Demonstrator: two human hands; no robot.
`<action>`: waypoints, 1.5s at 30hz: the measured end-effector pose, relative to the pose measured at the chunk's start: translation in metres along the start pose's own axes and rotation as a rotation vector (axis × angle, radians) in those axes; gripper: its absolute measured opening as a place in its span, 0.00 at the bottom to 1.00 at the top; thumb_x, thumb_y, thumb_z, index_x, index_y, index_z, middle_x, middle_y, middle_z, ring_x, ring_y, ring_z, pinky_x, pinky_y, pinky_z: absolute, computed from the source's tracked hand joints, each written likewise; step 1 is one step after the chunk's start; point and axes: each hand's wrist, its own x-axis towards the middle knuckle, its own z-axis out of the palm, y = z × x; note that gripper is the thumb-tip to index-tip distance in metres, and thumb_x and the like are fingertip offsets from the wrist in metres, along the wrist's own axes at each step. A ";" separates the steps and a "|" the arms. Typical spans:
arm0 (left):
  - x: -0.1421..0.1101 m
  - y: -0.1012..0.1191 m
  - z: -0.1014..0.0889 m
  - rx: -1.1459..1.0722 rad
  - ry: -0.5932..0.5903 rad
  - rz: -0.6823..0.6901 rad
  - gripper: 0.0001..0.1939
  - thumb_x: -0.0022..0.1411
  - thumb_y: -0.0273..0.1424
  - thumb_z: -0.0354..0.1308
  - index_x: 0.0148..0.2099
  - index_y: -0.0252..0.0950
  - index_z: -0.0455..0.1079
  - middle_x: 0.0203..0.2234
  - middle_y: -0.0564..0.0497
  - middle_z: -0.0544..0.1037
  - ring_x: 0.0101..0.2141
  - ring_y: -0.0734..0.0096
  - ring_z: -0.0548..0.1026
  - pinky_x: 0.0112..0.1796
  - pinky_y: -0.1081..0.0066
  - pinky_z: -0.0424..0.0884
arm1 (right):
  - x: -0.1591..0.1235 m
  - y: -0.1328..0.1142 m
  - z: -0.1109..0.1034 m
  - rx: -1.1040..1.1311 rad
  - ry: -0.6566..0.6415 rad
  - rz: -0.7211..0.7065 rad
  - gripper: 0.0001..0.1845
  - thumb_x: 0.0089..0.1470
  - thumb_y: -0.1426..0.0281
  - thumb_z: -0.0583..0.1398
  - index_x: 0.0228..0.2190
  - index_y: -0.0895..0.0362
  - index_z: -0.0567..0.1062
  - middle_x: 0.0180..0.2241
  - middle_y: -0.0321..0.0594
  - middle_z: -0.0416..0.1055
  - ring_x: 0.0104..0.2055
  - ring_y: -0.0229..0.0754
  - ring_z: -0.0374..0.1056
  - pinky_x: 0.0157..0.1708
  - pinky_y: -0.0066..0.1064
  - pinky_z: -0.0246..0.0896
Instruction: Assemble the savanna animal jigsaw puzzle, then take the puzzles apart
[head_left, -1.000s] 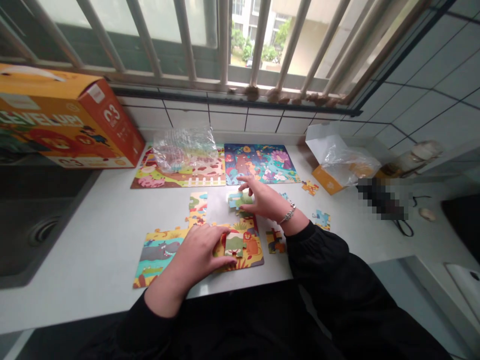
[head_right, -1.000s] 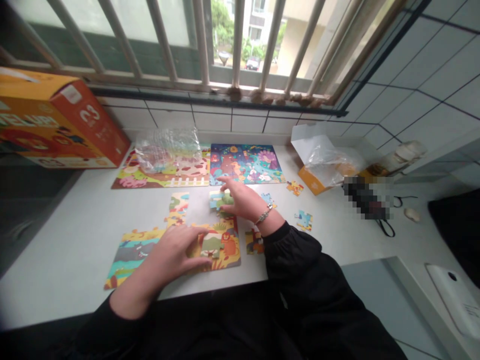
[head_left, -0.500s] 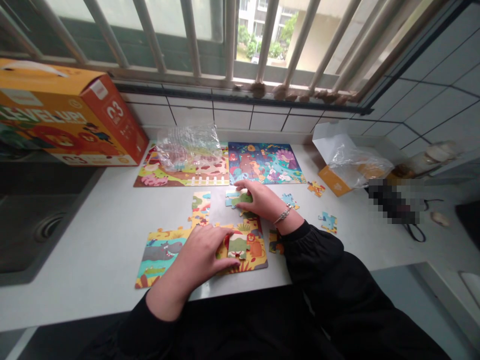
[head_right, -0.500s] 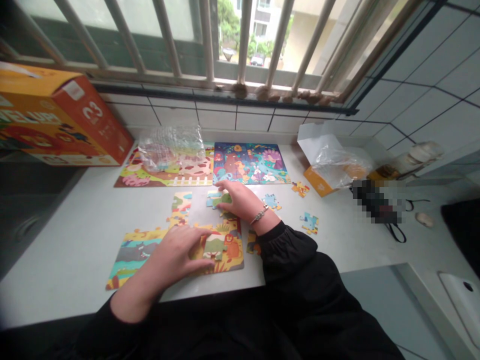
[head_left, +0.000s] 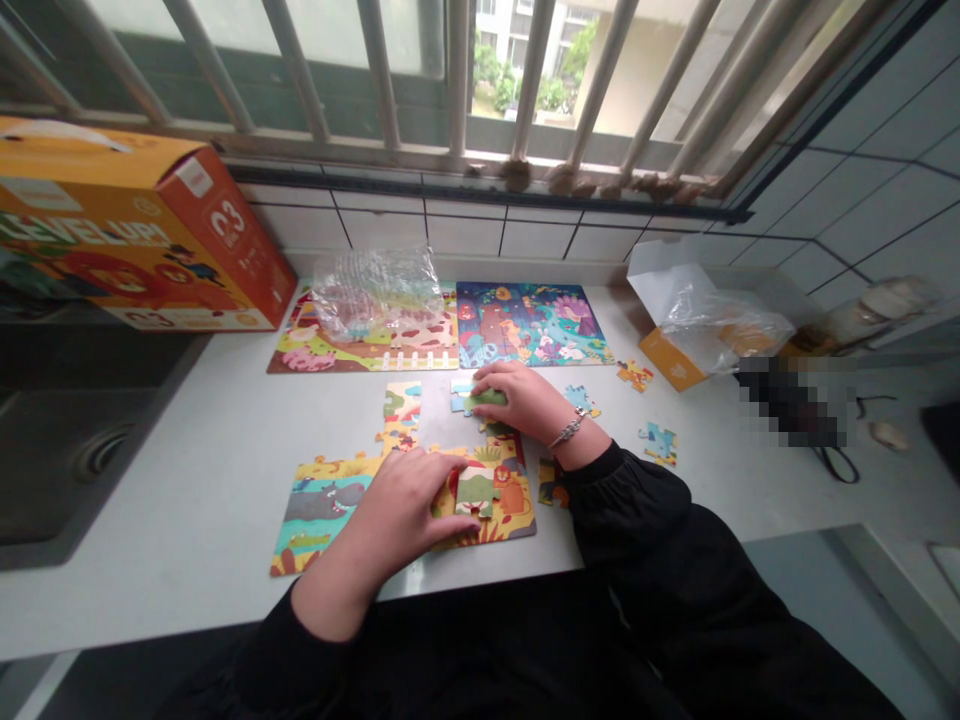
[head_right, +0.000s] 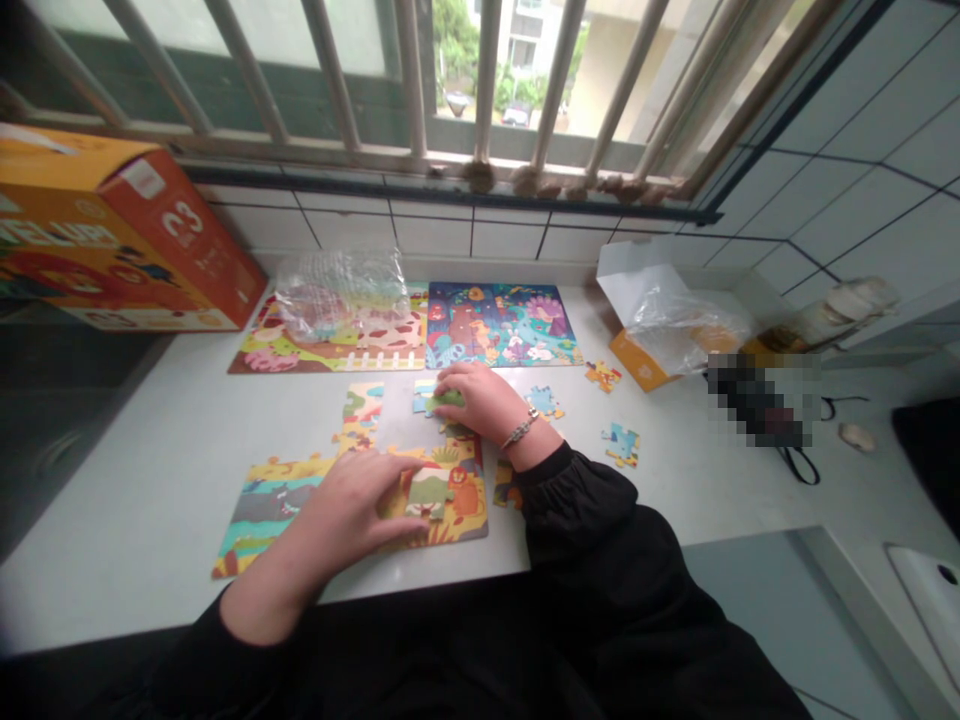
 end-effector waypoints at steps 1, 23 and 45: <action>0.000 0.000 0.000 0.000 0.000 -0.002 0.31 0.61 0.49 0.79 0.61 0.43 0.78 0.49 0.46 0.87 0.49 0.46 0.82 0.50 0.53 0.72 | 0.000 0.000 0.000 -0.016 -0.001 -0.005 0.09 0.61 0.69 0.76 0.43 0.54 0.87 0.54 0.48 0.83 0.57 0.53 0.78 0.63 0.49 0.69; 0.001 0.004 -0.002 0.029 -0.015 -0.031 0.30 0.64 0.48 0.77 0.61 0.40 0.76 0.48 0.44 0.86 0.48 0.46 0.82 0.49 0.52 0.72 | -0.007 -0.009 -0.006 -0.055 0.011 0.044 0.21 0.61 0.86 0.58 0.45 0.54 0.83 0.48 0.44 0.84 0.51 0.50 0.75 0.59 0.43 0.67; 0.001 0.000 -0.003 0.039 0.001 0.032 0.33 0.56 0.58 0.78 0.52 0.41 0.78 0.42 0.47 0.86 0.43 0.49 0.82 0.45 0.57 0.69 | -0.184 0.036 -0.126 -0.544 0.297 0.859 0.20 0.64 0.63 0.58 0.49 0.59 0.84 0.43 0.57 0.85 0.41 0.59 0.81 0.46 0.51 0.77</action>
